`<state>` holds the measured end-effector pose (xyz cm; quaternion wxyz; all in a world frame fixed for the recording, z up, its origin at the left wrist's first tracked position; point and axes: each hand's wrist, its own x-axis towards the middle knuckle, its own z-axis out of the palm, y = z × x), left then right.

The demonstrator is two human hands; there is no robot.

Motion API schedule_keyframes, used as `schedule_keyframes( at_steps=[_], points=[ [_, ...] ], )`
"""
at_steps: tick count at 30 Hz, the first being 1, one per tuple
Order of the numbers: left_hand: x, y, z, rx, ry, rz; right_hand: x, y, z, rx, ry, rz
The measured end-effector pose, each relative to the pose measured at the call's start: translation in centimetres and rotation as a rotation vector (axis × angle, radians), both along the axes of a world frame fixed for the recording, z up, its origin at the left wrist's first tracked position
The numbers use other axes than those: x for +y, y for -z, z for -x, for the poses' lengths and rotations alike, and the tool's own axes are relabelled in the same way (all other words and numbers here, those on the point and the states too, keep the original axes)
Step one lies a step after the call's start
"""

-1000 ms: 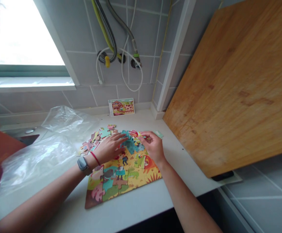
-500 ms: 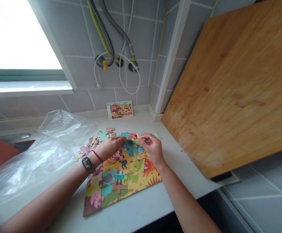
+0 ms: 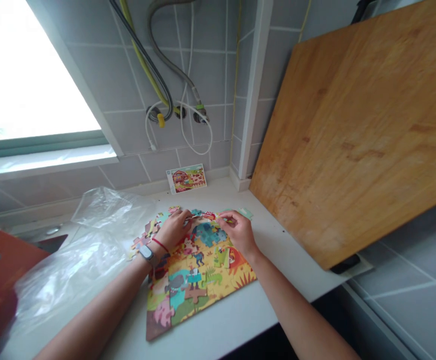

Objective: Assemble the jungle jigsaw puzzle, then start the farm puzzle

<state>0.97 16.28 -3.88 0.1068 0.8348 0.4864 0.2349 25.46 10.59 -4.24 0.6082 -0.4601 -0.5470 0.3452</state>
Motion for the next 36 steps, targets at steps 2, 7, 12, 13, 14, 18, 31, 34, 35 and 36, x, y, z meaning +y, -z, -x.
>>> schedule_keyframes(
  at_steps=[2,7,12,13,14,18,31,34,35,36],
  points=[
    [0.1,-0.4,0.4,-0.086,-0.044,0.017,0.0,-0.1,0.0,0.004,0.008,0.005],
    [1.1,-1.7,1.9,-0.352,-0.189,0.102,0.0,0.1,0.0,0.048,0.008,0.026],
    [1.8,-3.7,2.9,-0.608,-0.195,0.293,0.0,0.6,0.1,0.075,-0.145,0.038],
    [1.6,-4.3,3.0,-0.645,-0.179,0.334,0.0,0.6,0.2,0.065,-0.189,0.043],
    [1.4,-4.8,2.9,-0.693,-0.161,0.385,-0.1,0.7,0.2,0.045,-0.234,0.051],
    [-0.1,-6.7,2.2,-0.956,-0.065,0.64,-0.8,0.8,0.5,-0.11,-0.377,0.067],
    [-0.5,-5.9,3.6,-0.316,-0.147,0.652,-0.2,1.4,-0.1,-0.435,-0.216,-0.12],
    [0.4,-5.2,5.3,-0.139,-0.211,0.591,-0.2,1.4,0.1,-0.466,-0.165,-0.145],
    [0.7,-5.0,5.7,-0.105,-0.219,0.592,-0.2,1.4,0.1,-0.474,-0.156,-0.152],
    [0.9,-4.8,6.0,-0.078,-0.221,0.595,-0.2,1.4,0.2,-0.481,-0.15,-0.158]
  ],
)
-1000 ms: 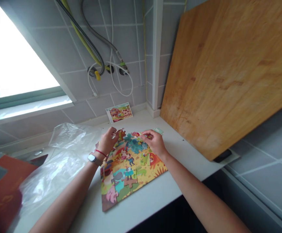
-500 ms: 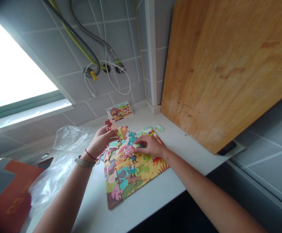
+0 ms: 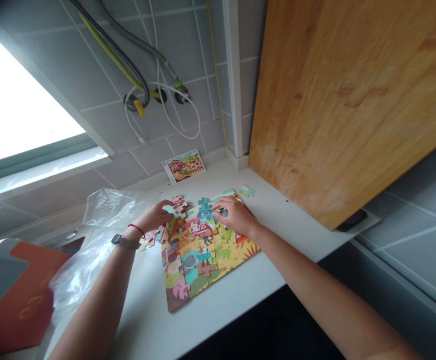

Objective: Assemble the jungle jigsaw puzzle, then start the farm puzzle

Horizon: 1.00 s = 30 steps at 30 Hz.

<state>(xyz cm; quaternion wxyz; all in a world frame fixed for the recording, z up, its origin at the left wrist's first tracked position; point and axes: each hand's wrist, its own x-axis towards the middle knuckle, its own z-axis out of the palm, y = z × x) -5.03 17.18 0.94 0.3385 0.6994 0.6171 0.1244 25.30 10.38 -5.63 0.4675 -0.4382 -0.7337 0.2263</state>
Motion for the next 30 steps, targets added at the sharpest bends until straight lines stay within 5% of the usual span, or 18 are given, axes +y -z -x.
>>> schedule_keyframes(
  at_steps=[13,21,25,30],
  points=[
    [0.3,-0.5,1.6,0.277,0.064,-0.079,1.8,0.2,1.6,-0.266,0.026,-0.024],
    [0.5,-2.9,4.2,0.413,-0.022,-0.176,4.6,-0.1,4.7,-0.489,0.062,0.052],
    [0.0,-3.7,4.5,0.444,-0.007,-0.151,4.5,-0.2,5.1,-0.29,0.048,0.029],
    [-0.5,-3.6,3.1,0.455,0.074,-0.17,4.1,-1.1,4.7,0.367,0.058,0.241]
  ],
)
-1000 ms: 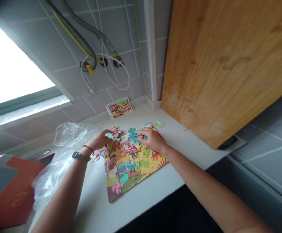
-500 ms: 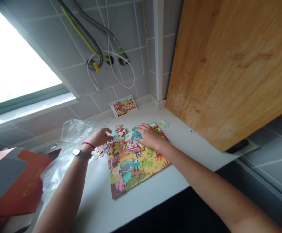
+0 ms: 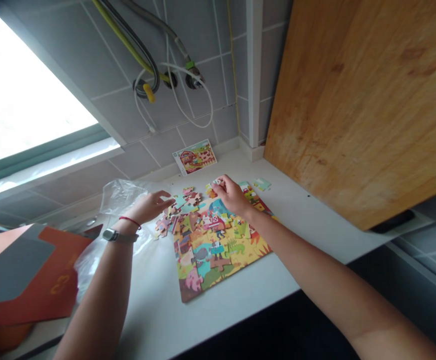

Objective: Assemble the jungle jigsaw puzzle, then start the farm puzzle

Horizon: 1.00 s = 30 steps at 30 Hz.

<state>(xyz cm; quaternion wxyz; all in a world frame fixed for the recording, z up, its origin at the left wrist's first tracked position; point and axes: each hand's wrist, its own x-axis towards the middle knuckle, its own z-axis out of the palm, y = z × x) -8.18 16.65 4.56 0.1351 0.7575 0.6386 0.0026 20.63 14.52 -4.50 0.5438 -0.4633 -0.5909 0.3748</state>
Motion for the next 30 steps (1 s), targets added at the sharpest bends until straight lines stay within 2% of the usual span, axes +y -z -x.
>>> schedule_keyframes(
  at_steps=[3,6,10,15,18,20,23,27,30],
  points=[
    [-0.6,-0.1,-0.9,-0.026,0.087,0.063,-0.3,-0.8,-0.3,0.359,-0.088,0.247],
    [-1.3,-0.4,-1.8,-0.028,0.182,0.113,-0.6,-1.4,-0.6,0.506,-0.107,0.394],
    [-2.3,-0.4,-3.1,-0.032,0.284,0.095,-0.8,-1.7,-0.8,0.467,-0.193,0.376],
    [-3.4,1.0,-4.9,-0.124,0.455,0.094,-0.7,-1.7,-1.0,0.474,-0.223,0.286],
    [-4.0,1.6,-5.7,-0.155,0.533,0.027,-0.5,-1.6,-1.1,0.476,-0.227,0.282],
    [-4.2,1.5,-6.1,-0.215,0.5,-0.002,-0.5,-1.4,-1.2,0.452,-0.245,0.293],
    [-4.3,0.9,-6.0,-0.402,0.405,0.042,-0.5,-1.2,-1.3,0.346,-0.311,0.29],
    [-4.2,0.5,-5.3,-0.648,0.357,0.254,-0.8,-1.1,-1.3,0.206,-0.472,0.24],
    [-4.3,0.6,-5.2,-0.724,0.25,0.437,-1.1,-1.1,-1.1,0.164,-0.571,0.25]
  ],
)
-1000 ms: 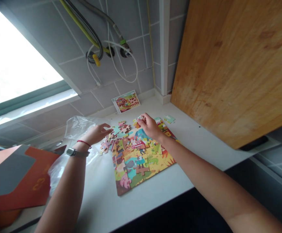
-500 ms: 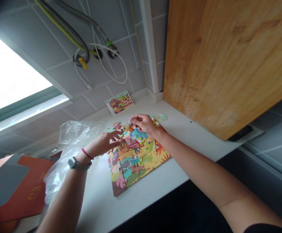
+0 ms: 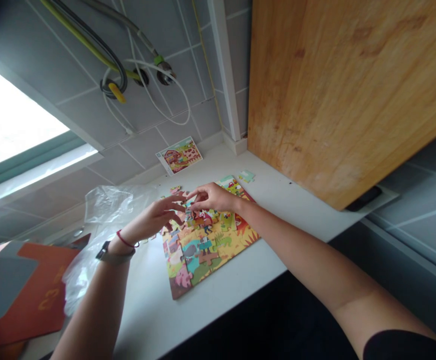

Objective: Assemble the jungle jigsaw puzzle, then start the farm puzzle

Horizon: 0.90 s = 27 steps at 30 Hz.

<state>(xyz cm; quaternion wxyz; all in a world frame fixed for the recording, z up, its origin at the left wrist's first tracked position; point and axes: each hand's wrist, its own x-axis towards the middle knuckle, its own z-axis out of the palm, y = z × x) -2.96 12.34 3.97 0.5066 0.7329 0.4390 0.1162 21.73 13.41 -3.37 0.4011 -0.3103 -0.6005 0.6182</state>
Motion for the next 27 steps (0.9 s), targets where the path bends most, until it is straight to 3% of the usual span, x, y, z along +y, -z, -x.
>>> schedule_keyframes(
  at_steps=[4,9,13,17,21,24,27],
  points=[
    [-0.5,0.7,-0.6,-0.024,-0.001,0.157,-0.3,-0.2,0.2,-0.017,-0.004,0.005],
    [-2.2,2.1,-0.8,-0.039,-0.128,-0.012,-0.6,-0.3,0.4,0.017,0.007,0.014],
    [-4.8,3.1,-0.3,-0.107,-0.34,0.025,-0.8,-0.8,0.3,-0.052,0.067,-0.055],
    [-7.7,4.3,-0.6,-0.209,-0.543,0.082,-1.3,-0.9,0.5,-0.135,-0.077,-0.111],
    [-9.6,5.2,-1.4,-0.192,-0.477,0.022,-1.8,-0.7,0.8,-0.153,-0.257,-0.082],
    [-10.2,5.2,-1.2,0.002,-0.311,-0.274,-1.7,-1.0,0.5,-0.186,-0.283,-0.154],
    [-10.6,5.0,-0.6,0.211,-0.06,-0.566,-1.5,-1.4,0.0,-0.262,-0.236,-0.252]
  ],
)
